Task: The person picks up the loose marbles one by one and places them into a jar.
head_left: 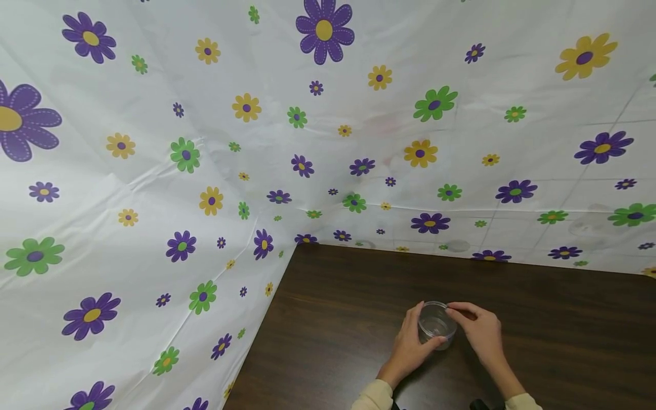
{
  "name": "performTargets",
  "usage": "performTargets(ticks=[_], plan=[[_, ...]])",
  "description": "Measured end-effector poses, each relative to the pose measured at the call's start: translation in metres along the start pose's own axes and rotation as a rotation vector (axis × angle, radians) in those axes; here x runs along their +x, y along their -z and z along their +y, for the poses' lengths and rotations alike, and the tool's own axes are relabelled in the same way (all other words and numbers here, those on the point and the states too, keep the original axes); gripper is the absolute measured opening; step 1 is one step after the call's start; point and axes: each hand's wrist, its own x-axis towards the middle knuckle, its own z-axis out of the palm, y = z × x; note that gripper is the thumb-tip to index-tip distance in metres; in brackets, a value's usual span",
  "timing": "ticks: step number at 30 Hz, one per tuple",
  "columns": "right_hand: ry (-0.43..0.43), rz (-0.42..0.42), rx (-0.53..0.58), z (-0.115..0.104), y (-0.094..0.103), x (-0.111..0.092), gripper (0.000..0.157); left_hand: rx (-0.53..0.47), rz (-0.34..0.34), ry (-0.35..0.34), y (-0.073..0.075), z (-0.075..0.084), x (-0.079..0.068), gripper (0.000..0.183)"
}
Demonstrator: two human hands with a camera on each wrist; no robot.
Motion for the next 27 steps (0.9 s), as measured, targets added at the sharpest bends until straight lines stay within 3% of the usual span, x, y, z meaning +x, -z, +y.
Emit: performTargets(ticks=[11, 27], plan=[[0.115, 0.024, -0.034, 0.001, -0.008, -0.001, 0.012, 0.000, -0.006, 0.010, 0.000, -0.001, 0.000, 0.083], [0.146, 0.030, -0.026, 0.001, -0.012, -0.001, 0.011, -0.008, -0.011, 0.004, -0.001, -0.002, 0.000, 0.083]])
